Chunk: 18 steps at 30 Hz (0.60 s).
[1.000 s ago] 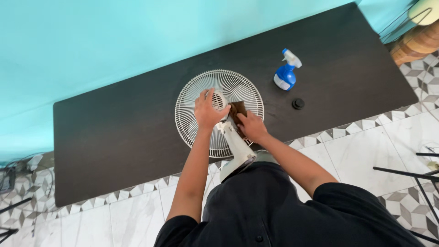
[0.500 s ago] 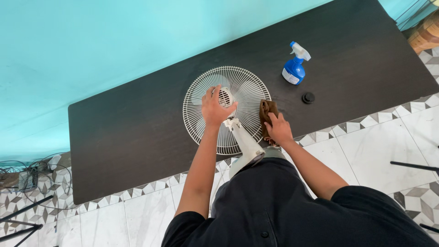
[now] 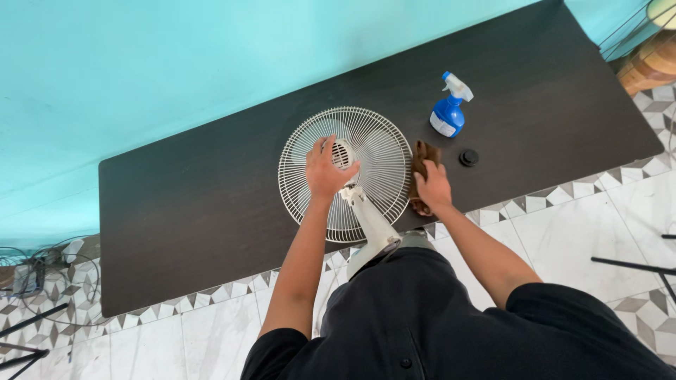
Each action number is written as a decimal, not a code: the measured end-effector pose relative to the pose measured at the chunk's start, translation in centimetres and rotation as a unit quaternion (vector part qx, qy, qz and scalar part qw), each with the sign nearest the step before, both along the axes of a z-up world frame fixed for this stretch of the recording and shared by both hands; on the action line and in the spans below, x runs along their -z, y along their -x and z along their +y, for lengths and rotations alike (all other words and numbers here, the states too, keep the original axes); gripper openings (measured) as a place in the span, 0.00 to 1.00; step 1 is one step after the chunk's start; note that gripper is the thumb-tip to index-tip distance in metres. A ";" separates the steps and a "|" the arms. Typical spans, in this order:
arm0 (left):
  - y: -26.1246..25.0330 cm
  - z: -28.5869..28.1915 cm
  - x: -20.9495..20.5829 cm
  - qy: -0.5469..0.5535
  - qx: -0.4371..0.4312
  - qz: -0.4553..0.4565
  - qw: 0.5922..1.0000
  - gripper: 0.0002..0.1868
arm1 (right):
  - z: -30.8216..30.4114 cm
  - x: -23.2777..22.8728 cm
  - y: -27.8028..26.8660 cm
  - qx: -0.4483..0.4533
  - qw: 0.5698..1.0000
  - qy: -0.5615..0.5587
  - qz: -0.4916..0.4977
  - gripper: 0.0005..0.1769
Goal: The person cleans a white table fan placed on a dark table using a brown cloth and a blue spray bottle. They wipe the fan's front grille and base, then tilt the fan to clean the underside, and finally wipe the table surface.
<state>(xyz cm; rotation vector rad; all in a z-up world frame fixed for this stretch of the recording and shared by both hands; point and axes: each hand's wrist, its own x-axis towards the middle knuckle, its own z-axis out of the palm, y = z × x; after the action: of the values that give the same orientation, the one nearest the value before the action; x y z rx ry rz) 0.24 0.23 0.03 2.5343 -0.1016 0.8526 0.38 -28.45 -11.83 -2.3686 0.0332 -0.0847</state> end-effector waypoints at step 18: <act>0.4 -0.1 0.1 0.008 -0.013 0.029 0.999 0.45 | 5.5 -1.1 1.1 -0.199 0.967 0.127 -0.095 0.23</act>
<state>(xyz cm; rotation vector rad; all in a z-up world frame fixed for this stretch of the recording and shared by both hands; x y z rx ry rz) -0.13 0.12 -0.09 2.5487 -0.0433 0.7873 -0.69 -22.97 -10.72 -2.5618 -0.5762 -0.1278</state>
